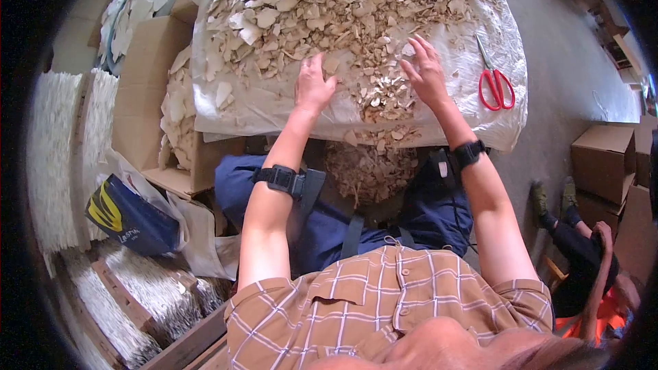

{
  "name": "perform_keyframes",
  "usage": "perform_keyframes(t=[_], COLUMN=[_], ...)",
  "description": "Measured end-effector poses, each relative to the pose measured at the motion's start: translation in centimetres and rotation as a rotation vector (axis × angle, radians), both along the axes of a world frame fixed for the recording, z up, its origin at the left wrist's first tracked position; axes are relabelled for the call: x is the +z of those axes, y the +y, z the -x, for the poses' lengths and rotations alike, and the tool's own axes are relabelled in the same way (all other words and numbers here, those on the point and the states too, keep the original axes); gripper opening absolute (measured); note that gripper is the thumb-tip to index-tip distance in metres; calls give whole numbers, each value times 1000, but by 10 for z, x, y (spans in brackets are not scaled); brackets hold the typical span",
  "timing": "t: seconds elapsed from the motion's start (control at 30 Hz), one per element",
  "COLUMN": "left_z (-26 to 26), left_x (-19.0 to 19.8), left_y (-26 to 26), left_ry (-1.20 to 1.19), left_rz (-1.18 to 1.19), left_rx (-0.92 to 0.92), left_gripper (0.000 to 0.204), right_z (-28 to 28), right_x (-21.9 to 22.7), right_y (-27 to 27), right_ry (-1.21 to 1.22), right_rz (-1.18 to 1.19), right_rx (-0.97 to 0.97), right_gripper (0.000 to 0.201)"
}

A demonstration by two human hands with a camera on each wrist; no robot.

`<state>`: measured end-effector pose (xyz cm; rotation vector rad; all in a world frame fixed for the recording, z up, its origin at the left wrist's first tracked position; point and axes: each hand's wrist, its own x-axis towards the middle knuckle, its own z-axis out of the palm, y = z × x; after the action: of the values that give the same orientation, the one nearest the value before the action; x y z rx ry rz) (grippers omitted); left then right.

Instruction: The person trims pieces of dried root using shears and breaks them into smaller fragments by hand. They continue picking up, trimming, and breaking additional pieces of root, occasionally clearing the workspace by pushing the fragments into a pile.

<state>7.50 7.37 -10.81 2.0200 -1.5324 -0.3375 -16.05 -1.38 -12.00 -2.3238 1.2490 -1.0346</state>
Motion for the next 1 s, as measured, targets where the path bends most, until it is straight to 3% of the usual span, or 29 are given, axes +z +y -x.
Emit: perform_keyframes(t=[0.07, 0.13, 0.2, 0.27, 0.4, 0.57, 0.73, 0.8, 0.83, 0.9, 1.0], left_z=[-1, 2, 5, 6, 8, 9, -5, -11, -13, -17, -19], left_x=[-9, -5, 0, 2, 3, -1, -10, -6, -4, 0, 3], left_y=[-3, -5, -7, -8, -11, -10, -13, -11, -8, -5, -2], left_ry=[-29, -58, -4, -6, 2, -46, -96, 587, 586, 837, 1008], left_rz=[-12, -27, -148, -159, -173, -74, 30, -192, -195, -254, -289], left_rx=[14, 29, 22, 31, 51, 17, 30, 179, 184, 198, 214], left_gripper=[51, 52, 49, 46, 36, 24, 20, 22, 22, 23, 23], right_z=[-15, -27, -30, -25, -15, -9, -4, -5, -5, -8, -24], right_x=[-7, -7, -7, -9, -8, -3, 5, 9, 8, 3, -4], right_y=[-15, -23, -23, -16, 6, 32, 47, 47, 42, 32, 19], right_ry=[-12, 127, 126, 264, 66, -98, -141, -181, -150, -76, -21], right_rz=[-21, -32, -17, 84, 84, 40, -56, -88, -26, 30, 7], right_rx=[13, 12, 17, 116, 265, 297, 292, 252, 167, 37, 72], right_gripper=[53, 52, 50, 48, 32, 15, 25, 29, 34, 41, 42])
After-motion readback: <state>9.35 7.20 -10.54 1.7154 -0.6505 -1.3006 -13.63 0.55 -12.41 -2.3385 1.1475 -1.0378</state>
